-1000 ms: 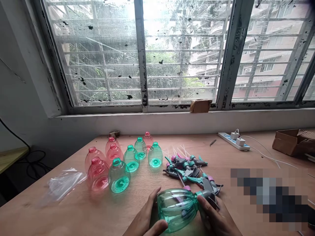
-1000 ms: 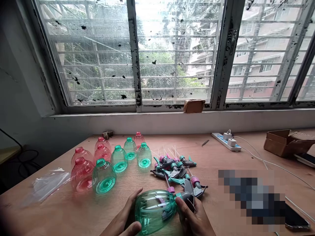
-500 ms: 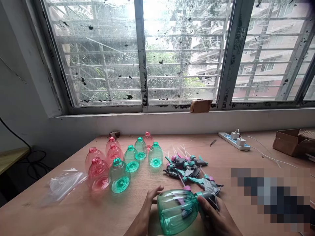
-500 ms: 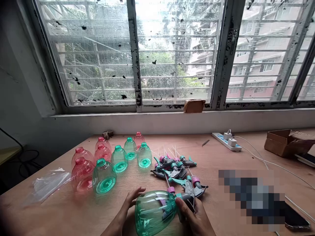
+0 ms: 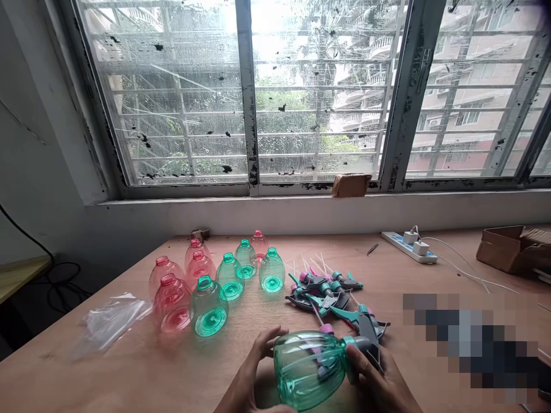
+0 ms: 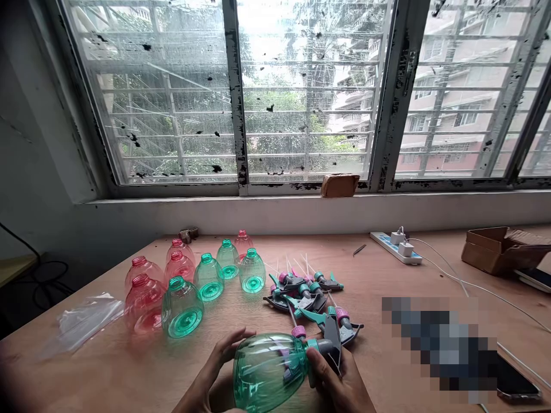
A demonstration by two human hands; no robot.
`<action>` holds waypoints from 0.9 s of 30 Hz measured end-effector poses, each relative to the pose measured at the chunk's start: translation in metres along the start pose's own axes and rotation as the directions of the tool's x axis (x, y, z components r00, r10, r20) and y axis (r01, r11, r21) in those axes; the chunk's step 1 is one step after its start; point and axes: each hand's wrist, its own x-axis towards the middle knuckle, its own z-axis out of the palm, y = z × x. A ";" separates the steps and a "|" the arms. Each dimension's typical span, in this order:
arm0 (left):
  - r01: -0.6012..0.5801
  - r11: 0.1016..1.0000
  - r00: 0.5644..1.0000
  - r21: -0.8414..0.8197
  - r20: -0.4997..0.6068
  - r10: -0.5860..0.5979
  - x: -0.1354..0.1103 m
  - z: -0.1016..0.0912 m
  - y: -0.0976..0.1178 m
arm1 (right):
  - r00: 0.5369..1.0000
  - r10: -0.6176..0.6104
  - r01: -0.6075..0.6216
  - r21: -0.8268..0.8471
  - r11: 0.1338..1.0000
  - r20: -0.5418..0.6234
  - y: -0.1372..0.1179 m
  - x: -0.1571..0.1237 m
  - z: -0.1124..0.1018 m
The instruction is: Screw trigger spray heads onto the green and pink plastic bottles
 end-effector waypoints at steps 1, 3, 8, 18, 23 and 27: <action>-0.033 0.999 0.999 0.032 -0.004 0.034 0.000 -0.001 -0.001 | 1.000 -0.022 0.022 0.011 1.000 0.006 0.001 0.000 -0.001; -0.090 0.995 0.996 0.054 0.014 0.089 0.001 -0.002 -0.002 | 0.998 -0.058 0.060 0.052 0.997 -0.029 0.004 0.000 -0.002; -0.003 0.983 0.993 -0.183 0.113 0.024 0.009 0.005 0.009 | 0.992 -0.054 0.066 0.106 0.992 -0.115 0.011 -0.002 -0.008; 0.168 0.967 0.986 -0.191 0.027 -0.166 0.006 0.001 0.033 | 0.990 -0.066 0.033 0.250 0.968 0.124 0.006 0.000 -0.004; 0.152 0.978 0.988 -0.146 0.015 -0.152 0.012 -0.005 0.023 | 0.993 0.012 -0.044 0.276 0.960 0.117 0.008 0.002 0.000; 0.169 0.979 0.985 -0.114 -0.002 -0.171 0.016 -0.006 0.023 | 0.992 0.003 -0.040 0.296 0.954 0.125 0.006 0.001 0.004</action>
